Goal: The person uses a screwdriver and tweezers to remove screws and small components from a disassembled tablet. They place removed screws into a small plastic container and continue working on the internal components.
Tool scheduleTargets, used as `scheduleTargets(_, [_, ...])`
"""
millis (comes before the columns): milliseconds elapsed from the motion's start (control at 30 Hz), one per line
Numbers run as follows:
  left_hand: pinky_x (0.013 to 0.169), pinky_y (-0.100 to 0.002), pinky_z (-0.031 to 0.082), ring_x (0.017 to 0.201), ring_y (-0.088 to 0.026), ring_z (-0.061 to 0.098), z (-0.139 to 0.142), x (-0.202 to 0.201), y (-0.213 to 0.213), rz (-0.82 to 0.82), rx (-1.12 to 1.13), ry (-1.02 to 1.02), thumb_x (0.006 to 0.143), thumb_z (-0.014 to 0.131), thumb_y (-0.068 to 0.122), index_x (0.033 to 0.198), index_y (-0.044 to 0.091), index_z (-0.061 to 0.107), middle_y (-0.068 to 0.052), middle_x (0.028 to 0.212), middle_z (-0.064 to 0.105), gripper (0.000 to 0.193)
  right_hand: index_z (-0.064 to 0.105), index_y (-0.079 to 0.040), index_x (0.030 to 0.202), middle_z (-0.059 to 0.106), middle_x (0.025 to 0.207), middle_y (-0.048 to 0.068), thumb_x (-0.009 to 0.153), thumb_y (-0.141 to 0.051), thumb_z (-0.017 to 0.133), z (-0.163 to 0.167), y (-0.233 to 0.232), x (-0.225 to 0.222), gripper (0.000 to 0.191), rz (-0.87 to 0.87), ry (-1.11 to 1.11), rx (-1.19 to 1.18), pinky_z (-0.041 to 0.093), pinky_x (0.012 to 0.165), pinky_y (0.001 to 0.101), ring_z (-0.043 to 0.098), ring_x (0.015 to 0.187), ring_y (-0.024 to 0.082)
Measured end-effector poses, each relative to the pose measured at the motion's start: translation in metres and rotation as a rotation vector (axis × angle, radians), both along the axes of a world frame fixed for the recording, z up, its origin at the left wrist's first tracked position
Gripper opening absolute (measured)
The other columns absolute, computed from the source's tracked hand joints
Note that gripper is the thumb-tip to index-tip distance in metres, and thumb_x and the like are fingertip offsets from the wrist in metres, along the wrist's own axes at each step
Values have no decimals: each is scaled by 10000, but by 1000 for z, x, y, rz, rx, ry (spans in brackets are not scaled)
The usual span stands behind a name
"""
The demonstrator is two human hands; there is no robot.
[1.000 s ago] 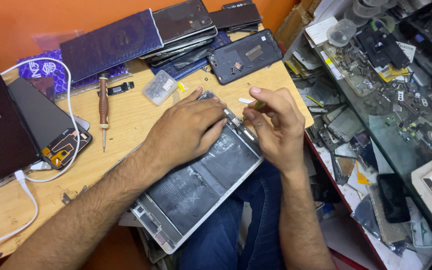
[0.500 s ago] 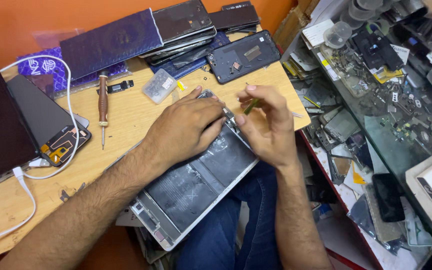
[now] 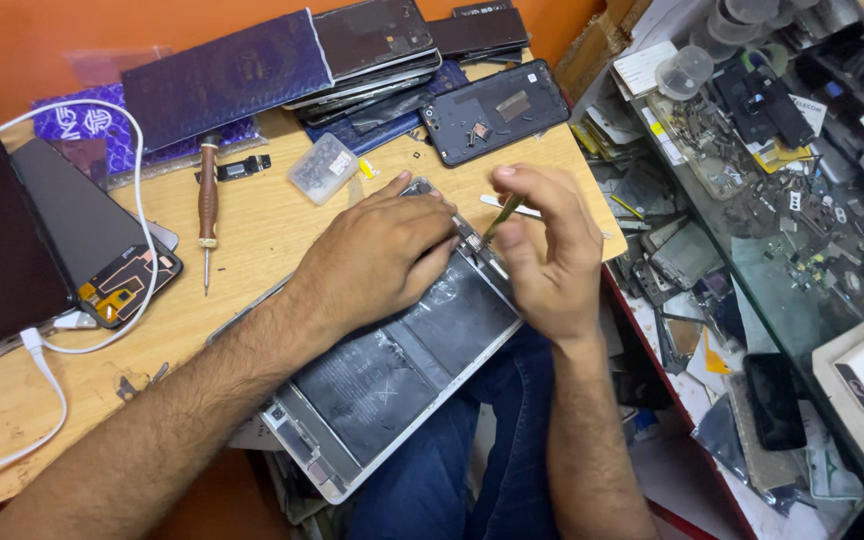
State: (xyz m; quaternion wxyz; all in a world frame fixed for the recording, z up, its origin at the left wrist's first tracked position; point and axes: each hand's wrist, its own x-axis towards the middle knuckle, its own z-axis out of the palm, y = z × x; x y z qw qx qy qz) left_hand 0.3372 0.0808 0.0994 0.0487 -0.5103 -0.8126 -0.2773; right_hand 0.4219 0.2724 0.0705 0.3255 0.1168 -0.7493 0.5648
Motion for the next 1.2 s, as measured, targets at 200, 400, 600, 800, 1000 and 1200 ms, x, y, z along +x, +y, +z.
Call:
scheduleTargets(200, [1186,-526,393,1120,-316,692,-1,0,0,1,10,6,933,640,137,1055,16,712,-145,1140,740,186,569,-18,1312,634,1136,107,1046,-33,544,0,2,-1,267,104,-40,-115,595,977,308,679,1054,189])
scheduleTargets(400, [1189,-525,399,1086,-320,698,0,1,-1,3,18,-12,922,645,142,1041,8,705,-140,1099,742,189,546,-12,1448,645,1169,117,1125,-5,540,-5,0,-1,323,129,-46,-76,597,977,316,692,1080,190])
scheduleTargets(600, [1192,-521,404,1085,-315,701,-1,1,-2,-5,37,-19,939,634,133,1045,6,704,-136,1094,743,180,504,8,1395,587,1163,149,1018,40,615,-4,-2,-3,394,-31,-91,-90,572,942,347,656,1045,226])
scheduleTargets(800, [1195,-519,391,1105,-302,702,-2,1,-3,6,25,-9,938,630,136,1044,14,713,-137,1113,745,182,422,-21,1562,579,1262,128,1029,96,711,-14,10,2,618,76,-37,-100,592,1041,333,662,1162,185])
scheduleTargets(1000, [1185,-529,384,1091,-306,702,-2,0,-3,5,13,-15,941,641,169,1021,26,714,-130,1101,748,180,350,-41,1576,580,1227,116,1090,89,738,-24,10,-1,635,30,64,-348,643,1048,368,628,1116,173])
scheduleTargets(1200, [1181,-535,390,1083,-307,703,-3,0,-3,4,9,3,972,643,191,1030,29,707,-128,1082,742,184,318,-37,1574,577,1230,117,1090,81,724,-26,4,-7,642,53,33,-511,635,1048,372,649,1095,185])
